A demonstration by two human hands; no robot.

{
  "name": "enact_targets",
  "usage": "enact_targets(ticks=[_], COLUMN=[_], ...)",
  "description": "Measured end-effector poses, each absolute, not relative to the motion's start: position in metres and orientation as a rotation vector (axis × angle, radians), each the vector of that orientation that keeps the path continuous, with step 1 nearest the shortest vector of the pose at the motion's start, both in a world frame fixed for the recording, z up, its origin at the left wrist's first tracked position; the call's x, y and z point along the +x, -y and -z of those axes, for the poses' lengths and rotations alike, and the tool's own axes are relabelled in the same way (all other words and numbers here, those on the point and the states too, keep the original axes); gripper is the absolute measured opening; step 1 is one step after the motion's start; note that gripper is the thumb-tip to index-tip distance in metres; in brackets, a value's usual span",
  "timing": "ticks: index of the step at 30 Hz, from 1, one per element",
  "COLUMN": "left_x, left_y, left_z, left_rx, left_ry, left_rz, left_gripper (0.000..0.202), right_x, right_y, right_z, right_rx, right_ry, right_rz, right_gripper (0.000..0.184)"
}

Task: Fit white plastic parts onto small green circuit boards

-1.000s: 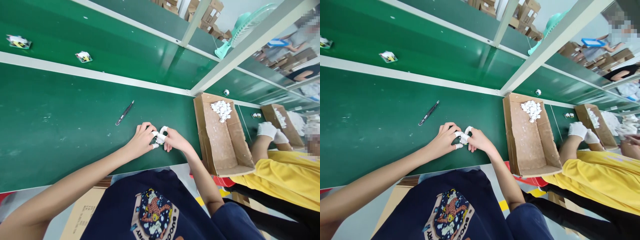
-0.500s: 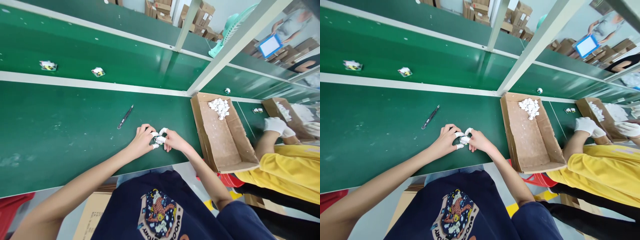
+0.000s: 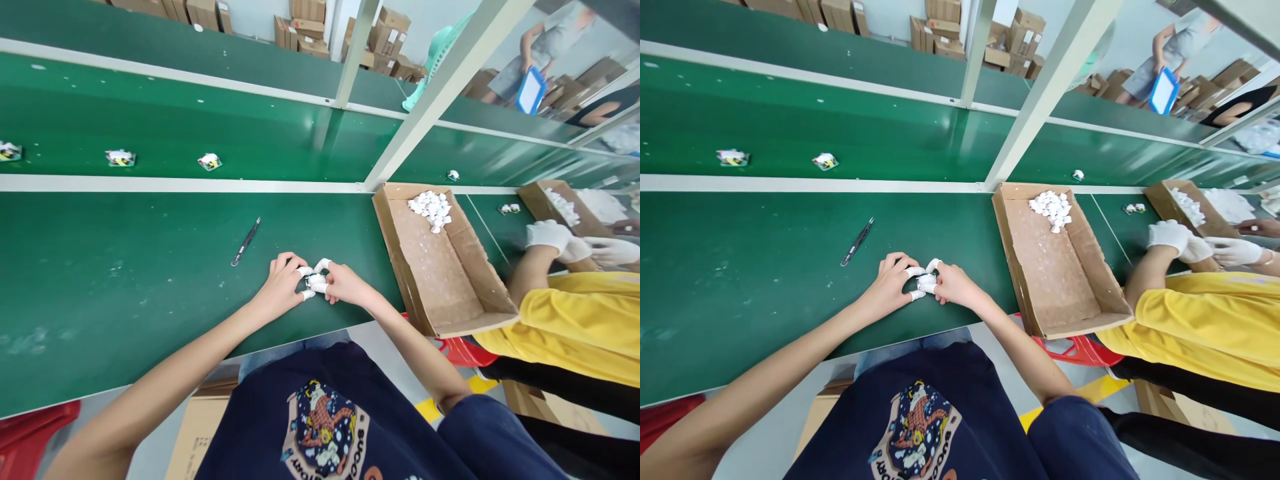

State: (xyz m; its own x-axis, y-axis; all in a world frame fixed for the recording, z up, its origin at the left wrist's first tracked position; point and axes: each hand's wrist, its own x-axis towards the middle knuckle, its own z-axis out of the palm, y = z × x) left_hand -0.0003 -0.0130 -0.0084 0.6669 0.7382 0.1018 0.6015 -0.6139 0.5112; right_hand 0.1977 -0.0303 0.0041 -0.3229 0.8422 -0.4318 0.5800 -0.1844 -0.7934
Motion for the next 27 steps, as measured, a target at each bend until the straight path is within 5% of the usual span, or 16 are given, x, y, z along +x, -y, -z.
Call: enact_targets(ticks=[17,27], left_x=[-0.005,-0.005], left_y=[-0.004,-0.009], left_z=[0.023,0.024], left_rx=[2.534,2.575], left_ry=[-1.099,-1.13], left_rz=[-0.48,-0.46], left_gripper=[0.031,0.031], right_x=[0.191,0.2], right_y=[0.016,0.006], right_z=[-0.022,-0.015], right_rx=[-1.676,-1.452], right_ry=[2.044,1.853], right_rz=[-1.283,-1.682], right_gripper=[0.014,0.01])
